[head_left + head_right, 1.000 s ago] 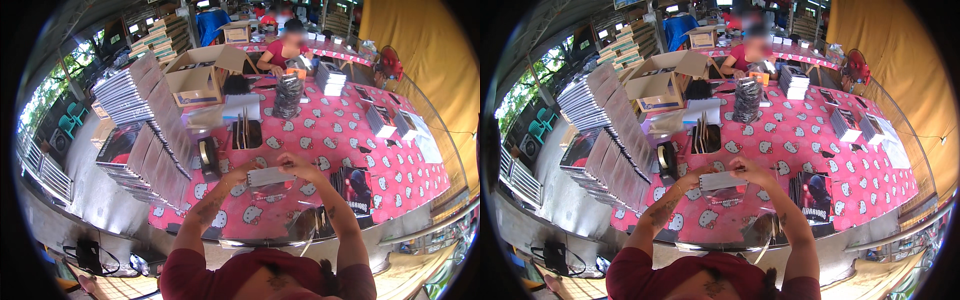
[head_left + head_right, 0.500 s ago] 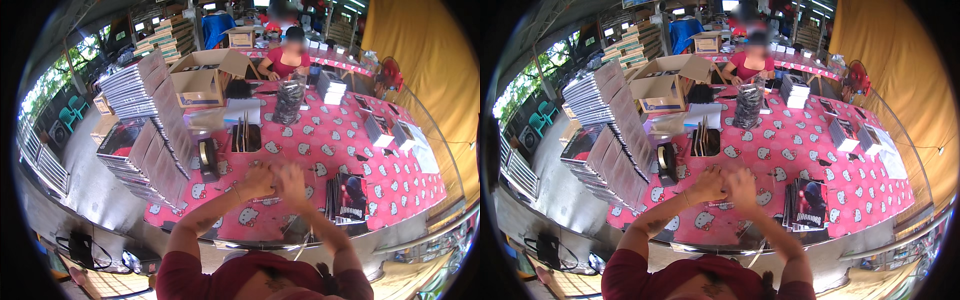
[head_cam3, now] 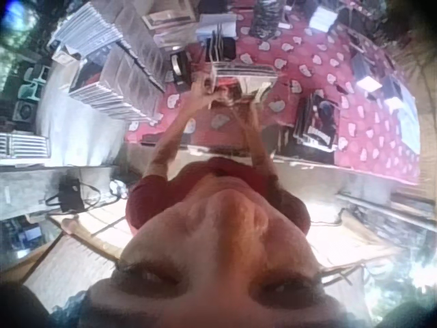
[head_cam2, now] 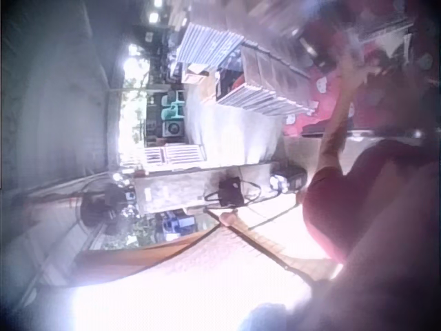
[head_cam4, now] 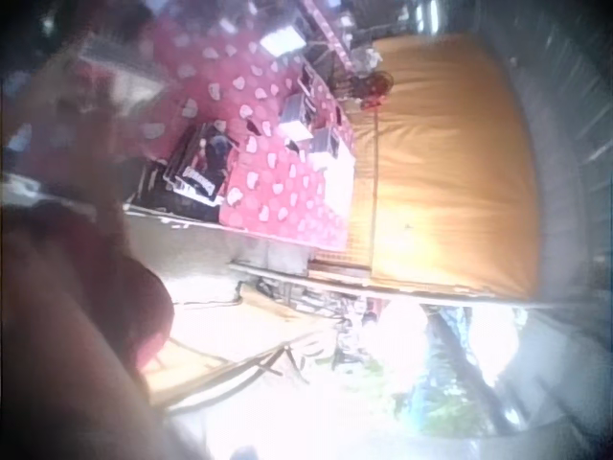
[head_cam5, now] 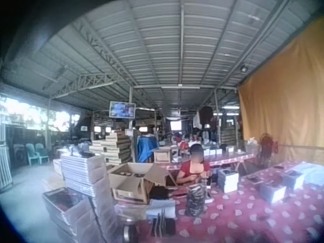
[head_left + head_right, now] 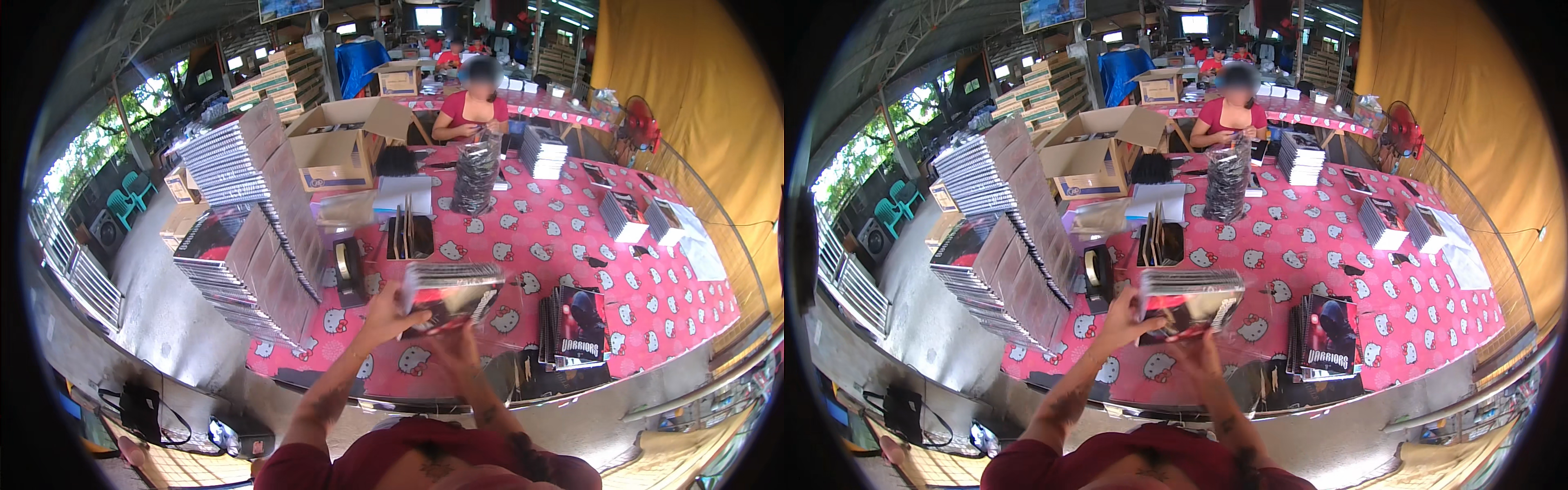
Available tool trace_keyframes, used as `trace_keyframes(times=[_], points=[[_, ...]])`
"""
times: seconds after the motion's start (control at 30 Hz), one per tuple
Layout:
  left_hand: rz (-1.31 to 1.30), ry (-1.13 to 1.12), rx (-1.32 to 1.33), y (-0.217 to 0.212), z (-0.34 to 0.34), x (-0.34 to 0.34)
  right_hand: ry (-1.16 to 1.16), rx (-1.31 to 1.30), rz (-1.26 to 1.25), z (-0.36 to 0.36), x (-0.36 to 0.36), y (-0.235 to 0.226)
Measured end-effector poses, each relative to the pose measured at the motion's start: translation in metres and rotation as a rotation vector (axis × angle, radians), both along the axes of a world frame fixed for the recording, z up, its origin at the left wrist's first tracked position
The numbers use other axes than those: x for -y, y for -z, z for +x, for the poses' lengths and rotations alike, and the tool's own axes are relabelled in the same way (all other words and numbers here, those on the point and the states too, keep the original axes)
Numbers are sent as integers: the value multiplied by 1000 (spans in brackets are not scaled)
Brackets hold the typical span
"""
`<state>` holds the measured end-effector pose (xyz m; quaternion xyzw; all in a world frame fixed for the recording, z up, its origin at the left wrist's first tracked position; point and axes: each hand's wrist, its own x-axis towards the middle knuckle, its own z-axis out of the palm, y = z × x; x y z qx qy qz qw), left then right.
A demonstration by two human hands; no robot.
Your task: The person places books into clear plastic bags, removes the adhesive strip, and seals the bags by hand before stacking them.
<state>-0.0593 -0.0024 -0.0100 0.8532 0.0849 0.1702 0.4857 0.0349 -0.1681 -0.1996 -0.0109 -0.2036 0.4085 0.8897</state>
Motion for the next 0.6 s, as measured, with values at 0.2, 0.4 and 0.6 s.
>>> trace_keyframes(times=[0.2,0.4,0.6], points=[[-441,-55,96,65,-51,-15,234,779,-831,40,64,-120],[-151,-118,27,9,-14,16,426,1084,-1023,41,63,-124],[-599,-277,525,11,-7,-44,711,935,-1123,55,61,-162]])
